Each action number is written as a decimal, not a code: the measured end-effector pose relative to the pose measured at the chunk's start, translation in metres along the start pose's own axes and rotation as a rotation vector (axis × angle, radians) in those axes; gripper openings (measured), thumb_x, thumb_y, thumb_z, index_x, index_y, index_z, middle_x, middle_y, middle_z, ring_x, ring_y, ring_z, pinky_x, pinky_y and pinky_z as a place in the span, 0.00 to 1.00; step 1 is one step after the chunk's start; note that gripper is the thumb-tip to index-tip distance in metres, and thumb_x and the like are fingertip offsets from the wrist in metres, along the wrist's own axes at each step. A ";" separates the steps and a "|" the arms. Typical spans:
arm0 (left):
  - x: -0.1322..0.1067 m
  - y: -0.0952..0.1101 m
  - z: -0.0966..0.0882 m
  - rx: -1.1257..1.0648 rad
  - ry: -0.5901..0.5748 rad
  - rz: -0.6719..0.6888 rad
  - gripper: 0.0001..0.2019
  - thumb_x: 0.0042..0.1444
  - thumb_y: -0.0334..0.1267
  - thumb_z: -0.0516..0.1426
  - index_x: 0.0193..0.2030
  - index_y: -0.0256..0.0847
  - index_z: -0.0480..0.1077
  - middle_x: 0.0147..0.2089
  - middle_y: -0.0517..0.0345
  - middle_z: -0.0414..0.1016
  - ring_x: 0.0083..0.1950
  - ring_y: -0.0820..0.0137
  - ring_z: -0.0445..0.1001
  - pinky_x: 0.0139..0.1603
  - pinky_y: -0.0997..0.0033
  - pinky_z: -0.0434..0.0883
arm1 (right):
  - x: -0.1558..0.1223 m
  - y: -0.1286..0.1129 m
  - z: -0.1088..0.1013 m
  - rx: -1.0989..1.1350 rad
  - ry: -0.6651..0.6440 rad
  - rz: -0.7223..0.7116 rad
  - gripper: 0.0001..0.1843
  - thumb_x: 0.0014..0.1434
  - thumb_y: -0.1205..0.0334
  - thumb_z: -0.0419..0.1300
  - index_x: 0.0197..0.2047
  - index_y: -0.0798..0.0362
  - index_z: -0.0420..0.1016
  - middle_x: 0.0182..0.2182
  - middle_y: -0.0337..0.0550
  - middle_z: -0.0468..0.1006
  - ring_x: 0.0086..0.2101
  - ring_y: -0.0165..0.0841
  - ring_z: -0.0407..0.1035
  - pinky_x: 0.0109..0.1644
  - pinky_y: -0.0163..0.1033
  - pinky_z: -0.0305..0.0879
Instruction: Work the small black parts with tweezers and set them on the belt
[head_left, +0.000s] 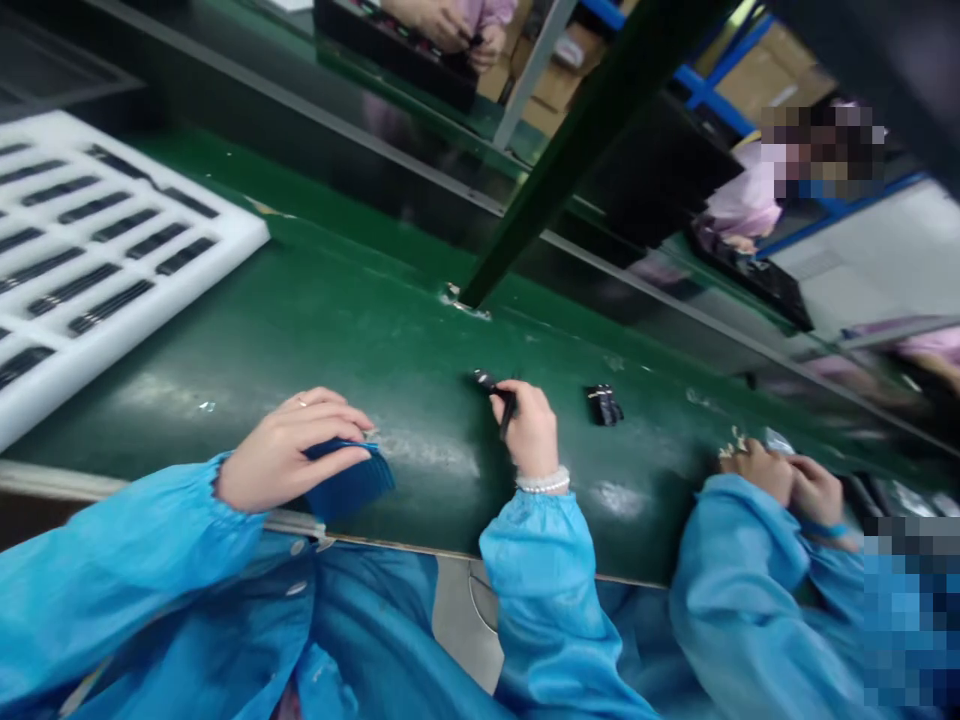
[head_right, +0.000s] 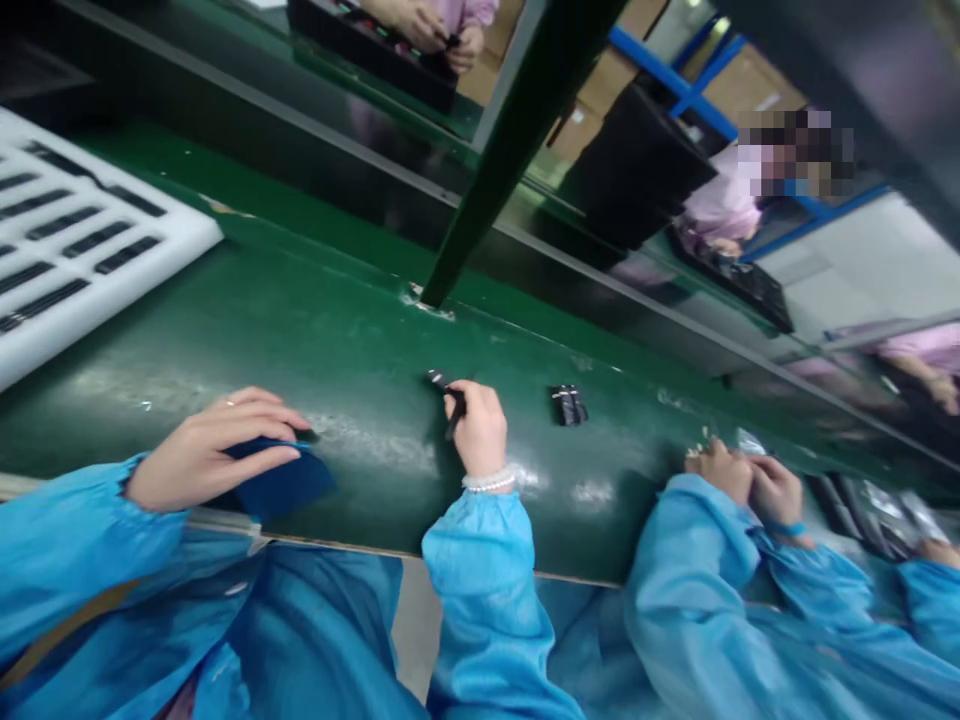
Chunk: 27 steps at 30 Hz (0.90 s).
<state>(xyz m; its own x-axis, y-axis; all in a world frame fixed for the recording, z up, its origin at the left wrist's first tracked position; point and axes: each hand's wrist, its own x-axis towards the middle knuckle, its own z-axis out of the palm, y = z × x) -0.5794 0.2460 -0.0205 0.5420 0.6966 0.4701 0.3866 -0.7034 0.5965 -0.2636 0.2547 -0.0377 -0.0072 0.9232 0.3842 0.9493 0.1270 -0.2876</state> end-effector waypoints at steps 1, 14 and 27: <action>0.004 -0.003 -0.005 -0.005 -0.007 -0.008 0.06 0.59 0.41 0.56 0.35 0.43 0.73 0.41 0.59 0.78 0.41 0.70 0.73 0.46 0.67 0.70 | 0.000 0.017 -0.006 -0.043 0.057 0.079 0.10 0.58 0.61 0.55 0.42 0.53 0.72 0.37 0.46 0.76 0.40 0.35 0.68 0.47 0.39 0.65; 0.051 -0.040 0.009 0.028 -0.176 -0.185 0.15 0.59 0.50 0.53 0.36 0.41 0.74 0.37 0.59 0.78 0.39 0.70 0.75 0.43 0.72 0.70 | -0.023 0.093 -0.033 -0.170 0.323 0.452 0.19 0.61 0.52 0.49 0.41 0.59 0.69 0.38 0.61 0.76 0.37 0.40 0.68 0.38 0.42 0.61; 0.022 -0.025 -0.018 0.374 0.050 -0.253 0.23 0.56 0.52 0.58 0.54 0.39 0.68 0.52 0.49 0.73 0.52 0.64 0.70 0.49 0.65 0.65 | -0.044 -0.040 0.014 0.232 0.050 0.021 0.20 0.61 0.47 0.52 0.45 0.54 0.71 0.38 0.51 0.81 0.36 0.38 0.77 0.39 0.39 0.70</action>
<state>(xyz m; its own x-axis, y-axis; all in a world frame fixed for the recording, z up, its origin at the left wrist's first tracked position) -0.5905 0.2810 -0.0136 0.3626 0.8526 0.3763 0.7501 -0.5066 0.4250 -0.3059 0.2140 -0.0548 0.0325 0.9083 0.4170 0.8512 0.1935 -0.4878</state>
